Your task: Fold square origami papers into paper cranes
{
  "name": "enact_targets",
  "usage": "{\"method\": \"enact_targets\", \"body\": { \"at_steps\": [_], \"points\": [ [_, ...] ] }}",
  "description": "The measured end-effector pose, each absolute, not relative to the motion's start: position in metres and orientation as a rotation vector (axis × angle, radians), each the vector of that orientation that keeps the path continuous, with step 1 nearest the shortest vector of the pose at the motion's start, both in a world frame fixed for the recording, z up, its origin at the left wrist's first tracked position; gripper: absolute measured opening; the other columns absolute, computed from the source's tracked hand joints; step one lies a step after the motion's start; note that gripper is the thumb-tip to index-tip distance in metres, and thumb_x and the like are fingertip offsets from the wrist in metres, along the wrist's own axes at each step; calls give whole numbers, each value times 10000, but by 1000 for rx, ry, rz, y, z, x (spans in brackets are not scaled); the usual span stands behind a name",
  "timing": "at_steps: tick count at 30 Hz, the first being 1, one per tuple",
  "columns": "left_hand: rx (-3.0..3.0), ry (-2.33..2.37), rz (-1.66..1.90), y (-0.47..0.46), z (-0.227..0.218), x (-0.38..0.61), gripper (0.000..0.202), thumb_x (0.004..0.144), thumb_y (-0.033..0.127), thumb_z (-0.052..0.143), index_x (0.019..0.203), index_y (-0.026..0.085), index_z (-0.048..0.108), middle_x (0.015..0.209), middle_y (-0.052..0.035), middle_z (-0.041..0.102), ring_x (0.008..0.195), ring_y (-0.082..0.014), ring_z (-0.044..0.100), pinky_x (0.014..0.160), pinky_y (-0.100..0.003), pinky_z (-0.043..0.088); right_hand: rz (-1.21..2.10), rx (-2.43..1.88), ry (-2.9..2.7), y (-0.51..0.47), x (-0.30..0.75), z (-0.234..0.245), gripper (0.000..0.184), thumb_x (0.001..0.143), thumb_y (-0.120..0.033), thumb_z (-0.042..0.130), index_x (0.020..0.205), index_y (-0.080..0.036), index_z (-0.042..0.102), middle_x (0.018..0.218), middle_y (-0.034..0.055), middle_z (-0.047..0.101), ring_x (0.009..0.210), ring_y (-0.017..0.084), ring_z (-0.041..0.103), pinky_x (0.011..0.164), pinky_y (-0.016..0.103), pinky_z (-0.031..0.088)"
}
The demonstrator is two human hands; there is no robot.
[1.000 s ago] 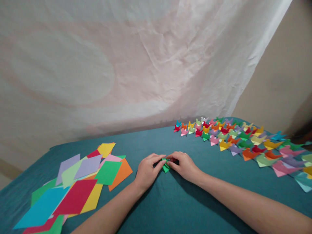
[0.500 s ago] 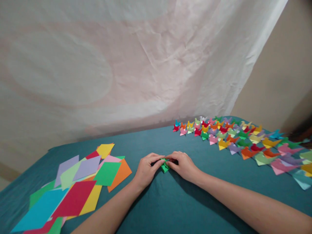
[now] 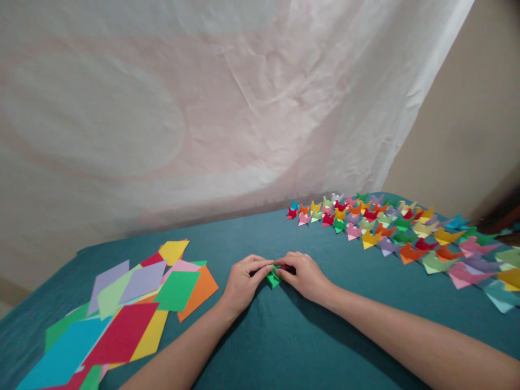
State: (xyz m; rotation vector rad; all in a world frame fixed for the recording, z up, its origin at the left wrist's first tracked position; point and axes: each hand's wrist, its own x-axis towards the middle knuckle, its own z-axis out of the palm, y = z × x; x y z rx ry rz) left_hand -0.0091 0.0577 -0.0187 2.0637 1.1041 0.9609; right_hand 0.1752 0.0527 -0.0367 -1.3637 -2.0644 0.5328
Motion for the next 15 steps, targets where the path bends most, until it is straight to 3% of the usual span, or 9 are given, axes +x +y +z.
{"method": "enact_targets", "body": {
  "at_steps": [15],
  "points": [
    [2141,1095,911,56,-20,-7,181,840,262,581,970,227,702,913,-37,657,863,-165,601,799,-270,455,496,-1371,-2096,53,177,-39,175,839,-265,573,961,-273,698,804,11,649,780,162,551,709,259,370]
  ]
}}
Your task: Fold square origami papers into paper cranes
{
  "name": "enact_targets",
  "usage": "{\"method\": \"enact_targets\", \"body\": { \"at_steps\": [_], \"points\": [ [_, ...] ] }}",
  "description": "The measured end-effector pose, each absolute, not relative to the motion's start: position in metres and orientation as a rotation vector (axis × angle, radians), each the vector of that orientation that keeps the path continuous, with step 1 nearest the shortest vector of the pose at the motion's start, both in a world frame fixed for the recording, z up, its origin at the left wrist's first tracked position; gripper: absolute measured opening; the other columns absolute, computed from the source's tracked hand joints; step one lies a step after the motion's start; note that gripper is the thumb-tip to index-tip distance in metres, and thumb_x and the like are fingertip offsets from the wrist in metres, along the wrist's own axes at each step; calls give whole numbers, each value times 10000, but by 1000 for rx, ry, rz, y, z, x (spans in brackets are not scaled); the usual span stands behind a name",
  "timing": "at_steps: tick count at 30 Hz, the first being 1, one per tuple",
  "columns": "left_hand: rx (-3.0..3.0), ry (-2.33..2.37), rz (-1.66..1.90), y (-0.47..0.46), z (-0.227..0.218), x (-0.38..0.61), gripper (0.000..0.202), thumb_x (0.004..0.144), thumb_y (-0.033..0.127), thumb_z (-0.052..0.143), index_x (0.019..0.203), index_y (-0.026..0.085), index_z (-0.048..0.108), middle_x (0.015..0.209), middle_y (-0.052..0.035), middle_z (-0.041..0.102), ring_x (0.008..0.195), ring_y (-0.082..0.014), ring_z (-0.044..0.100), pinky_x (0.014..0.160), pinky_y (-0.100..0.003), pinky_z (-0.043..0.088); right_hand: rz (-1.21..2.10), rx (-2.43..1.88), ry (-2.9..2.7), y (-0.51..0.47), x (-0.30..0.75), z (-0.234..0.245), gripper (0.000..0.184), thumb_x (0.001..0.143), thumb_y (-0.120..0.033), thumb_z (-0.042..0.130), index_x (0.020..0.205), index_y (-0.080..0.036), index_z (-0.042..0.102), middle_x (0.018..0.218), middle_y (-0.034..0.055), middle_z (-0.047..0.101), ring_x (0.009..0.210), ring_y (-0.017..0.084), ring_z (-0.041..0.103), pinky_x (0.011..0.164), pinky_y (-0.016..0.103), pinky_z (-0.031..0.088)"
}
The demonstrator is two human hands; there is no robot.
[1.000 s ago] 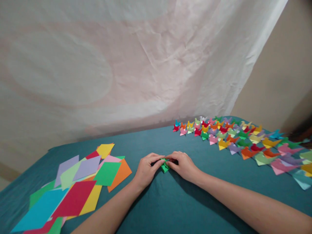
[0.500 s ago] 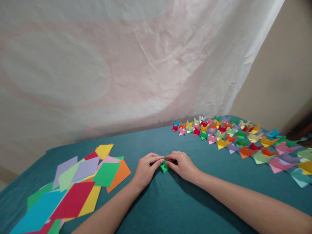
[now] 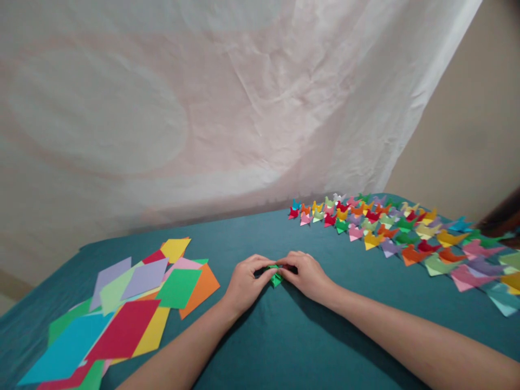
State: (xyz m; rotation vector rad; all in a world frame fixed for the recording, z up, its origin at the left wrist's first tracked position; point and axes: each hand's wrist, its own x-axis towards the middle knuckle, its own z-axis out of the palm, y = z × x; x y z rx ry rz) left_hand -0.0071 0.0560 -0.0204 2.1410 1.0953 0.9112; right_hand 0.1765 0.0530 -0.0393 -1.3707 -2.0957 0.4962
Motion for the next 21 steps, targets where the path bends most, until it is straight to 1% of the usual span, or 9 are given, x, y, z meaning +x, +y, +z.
{"method": "enact_targets", "body": {
  "at_steps": [9,15,21],
  "points": [
    [2197,1103,865,57,-26,-8,231,787,240,642,1016,236,673,948,-23,644,885,-161,589,812,-264,445,422,-1382,-2144,56,178,-39,167,847,-281,571,946,-272,705,781,12,649,765,158,549,697,250,378],
    [2237,1164,817,57,-24,-4,289,745,304,680,1023,229,661,942,-27,632,884,-176,578,795,-274,443,394,-1404,-2130,54,176,-38,181,862,-326,545,917,-268,708,771,13,651,748,159,546,673,251,372],
    [2234,1188,824,57,-27,-1,272,747,255,653,1018,232,656,915,-18,621,871,-167,573,786,-267,438,387,-1400,-2120,52,175,-36,191,868,-331,535,916,-264,707,764,15,646,749,158,544,674,249,372]
  ]
}}
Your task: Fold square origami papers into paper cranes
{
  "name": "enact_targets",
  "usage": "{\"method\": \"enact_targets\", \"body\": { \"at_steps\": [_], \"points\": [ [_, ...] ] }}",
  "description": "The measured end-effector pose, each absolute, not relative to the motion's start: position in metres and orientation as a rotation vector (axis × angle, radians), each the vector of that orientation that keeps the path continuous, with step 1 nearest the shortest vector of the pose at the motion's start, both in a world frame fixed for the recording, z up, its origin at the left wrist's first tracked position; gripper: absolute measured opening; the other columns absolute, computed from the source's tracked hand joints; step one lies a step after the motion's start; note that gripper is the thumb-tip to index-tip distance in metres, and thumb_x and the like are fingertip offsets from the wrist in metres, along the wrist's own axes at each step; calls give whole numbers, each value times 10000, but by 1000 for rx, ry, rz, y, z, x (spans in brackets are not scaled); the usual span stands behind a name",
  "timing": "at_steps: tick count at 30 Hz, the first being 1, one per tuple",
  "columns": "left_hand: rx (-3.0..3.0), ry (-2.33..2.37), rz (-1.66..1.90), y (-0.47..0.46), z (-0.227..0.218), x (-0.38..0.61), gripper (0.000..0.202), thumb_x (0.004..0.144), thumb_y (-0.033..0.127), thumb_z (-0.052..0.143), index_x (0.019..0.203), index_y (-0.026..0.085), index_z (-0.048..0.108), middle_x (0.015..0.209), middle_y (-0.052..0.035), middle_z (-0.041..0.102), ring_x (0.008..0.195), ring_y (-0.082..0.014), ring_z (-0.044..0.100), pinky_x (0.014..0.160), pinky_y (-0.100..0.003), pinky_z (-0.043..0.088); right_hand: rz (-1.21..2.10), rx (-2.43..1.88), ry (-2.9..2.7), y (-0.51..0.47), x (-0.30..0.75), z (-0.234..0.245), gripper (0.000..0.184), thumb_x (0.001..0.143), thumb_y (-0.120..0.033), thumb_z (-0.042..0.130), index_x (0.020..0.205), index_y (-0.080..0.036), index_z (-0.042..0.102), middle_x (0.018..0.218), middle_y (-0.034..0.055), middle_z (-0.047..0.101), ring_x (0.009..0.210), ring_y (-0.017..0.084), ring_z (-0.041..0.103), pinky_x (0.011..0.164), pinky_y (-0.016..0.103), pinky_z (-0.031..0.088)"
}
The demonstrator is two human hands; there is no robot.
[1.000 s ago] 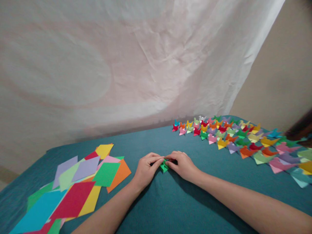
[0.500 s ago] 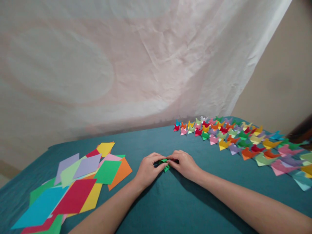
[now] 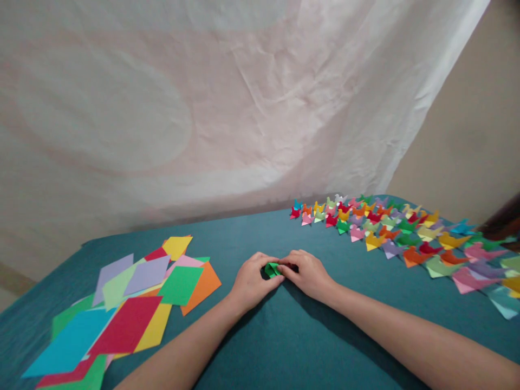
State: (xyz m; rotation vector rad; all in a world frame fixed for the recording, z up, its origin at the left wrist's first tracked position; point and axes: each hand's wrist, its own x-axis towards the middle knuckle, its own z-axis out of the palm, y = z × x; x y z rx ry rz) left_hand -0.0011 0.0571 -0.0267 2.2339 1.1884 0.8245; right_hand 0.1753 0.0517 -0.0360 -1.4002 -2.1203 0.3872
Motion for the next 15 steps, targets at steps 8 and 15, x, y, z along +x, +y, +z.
{"method": "enact_targets", "body": {
  "at_steps": [8,15],
  "points": [
    [2181,1185,805,59,-26,-2,287,733,170,619,1010,228,662,922,-20,601,876,-158,566,796,-264,434,398,-1380,-2124,52,178,-38,186,871,-308,531,910,-251,703,776,18,642,766,157,539,685,250,376],
    [2164,1171,777,59,-24,-2,301,725,146,618,1012,224,667,917,-26,594,870,-161,561,793,-270,437,404,-1368,-2138,52,179,-40,182,870,-282,530,926,-240,698,791,21,641,773,157,535,697,257,378]
  ]
}}
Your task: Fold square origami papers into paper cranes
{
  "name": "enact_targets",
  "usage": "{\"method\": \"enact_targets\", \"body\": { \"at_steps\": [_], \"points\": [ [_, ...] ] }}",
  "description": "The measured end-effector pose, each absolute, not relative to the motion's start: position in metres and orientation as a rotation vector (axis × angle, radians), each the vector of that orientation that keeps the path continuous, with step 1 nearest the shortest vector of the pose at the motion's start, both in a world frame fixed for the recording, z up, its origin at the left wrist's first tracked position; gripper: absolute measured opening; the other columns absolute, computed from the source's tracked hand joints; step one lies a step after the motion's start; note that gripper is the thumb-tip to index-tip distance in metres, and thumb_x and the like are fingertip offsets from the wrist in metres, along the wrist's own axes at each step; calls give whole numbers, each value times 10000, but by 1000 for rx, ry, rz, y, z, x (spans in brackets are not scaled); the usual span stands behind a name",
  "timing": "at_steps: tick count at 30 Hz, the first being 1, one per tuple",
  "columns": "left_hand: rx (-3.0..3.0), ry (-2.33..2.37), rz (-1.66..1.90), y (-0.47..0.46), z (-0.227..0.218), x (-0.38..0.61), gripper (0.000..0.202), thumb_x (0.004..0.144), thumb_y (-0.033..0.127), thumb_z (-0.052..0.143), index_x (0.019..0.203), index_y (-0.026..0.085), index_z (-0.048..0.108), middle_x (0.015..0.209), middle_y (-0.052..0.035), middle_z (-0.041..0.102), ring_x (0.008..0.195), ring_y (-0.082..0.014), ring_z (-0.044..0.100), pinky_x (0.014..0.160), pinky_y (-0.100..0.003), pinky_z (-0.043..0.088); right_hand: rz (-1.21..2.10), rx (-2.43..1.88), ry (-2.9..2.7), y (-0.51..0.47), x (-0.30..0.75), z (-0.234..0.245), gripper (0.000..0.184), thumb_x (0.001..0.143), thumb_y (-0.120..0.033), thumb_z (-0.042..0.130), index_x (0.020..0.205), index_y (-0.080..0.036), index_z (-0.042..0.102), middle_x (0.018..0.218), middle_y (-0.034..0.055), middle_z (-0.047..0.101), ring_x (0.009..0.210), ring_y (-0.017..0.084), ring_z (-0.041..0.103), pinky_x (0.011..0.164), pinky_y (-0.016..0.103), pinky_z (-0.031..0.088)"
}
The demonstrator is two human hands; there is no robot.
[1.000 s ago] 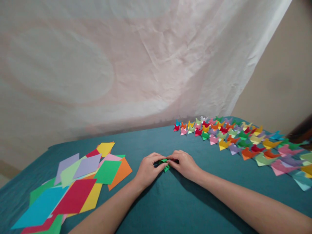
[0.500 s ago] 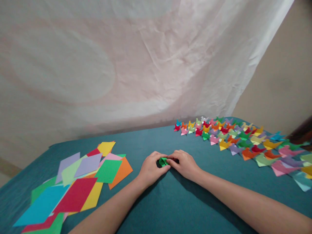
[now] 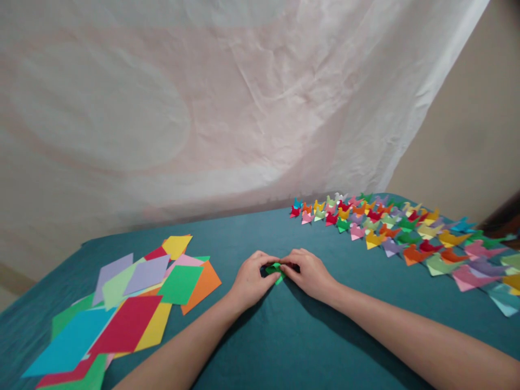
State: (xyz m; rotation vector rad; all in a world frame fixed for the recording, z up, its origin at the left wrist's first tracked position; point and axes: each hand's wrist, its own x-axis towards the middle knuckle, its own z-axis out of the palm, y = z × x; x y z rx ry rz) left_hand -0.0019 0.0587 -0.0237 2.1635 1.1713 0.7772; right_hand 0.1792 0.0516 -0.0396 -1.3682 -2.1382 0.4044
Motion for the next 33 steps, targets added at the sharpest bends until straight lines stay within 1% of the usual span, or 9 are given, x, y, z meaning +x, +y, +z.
{"method": "enact_targets", "body": {
  "at_steps": [20,28,33],
  "points": [
    [2154,1164,832,60,-28,-1,244,759,118,605,956,230,696,883,-20,608,843,-146,576,778,-260,445,344,-1365,-2172,49,178,-39,139,838,-225,568,912,-212,685,772,24,609,771,163,511,712,269,376],
    [2216,1139,817,58,-27,-3,294,792,147,584,1058,242,667,901,-30,607,857,-156,575,787,-267,454,339,-1358,-2168,47,178,-37,135,820,-220,582,911,-212,681,781,21,613,780,168,512,709,272,383],
    [2250,1153,804,57,-28,-3,289,795,170,583,1063,240,665,906,-36,605,852,-160,578,782,-268,463,356,-1346,-2169,47,179,-37,152,833,-197,544,902,-206,679,767,24,609,765,163,519,713,272,396]
  ]
}}
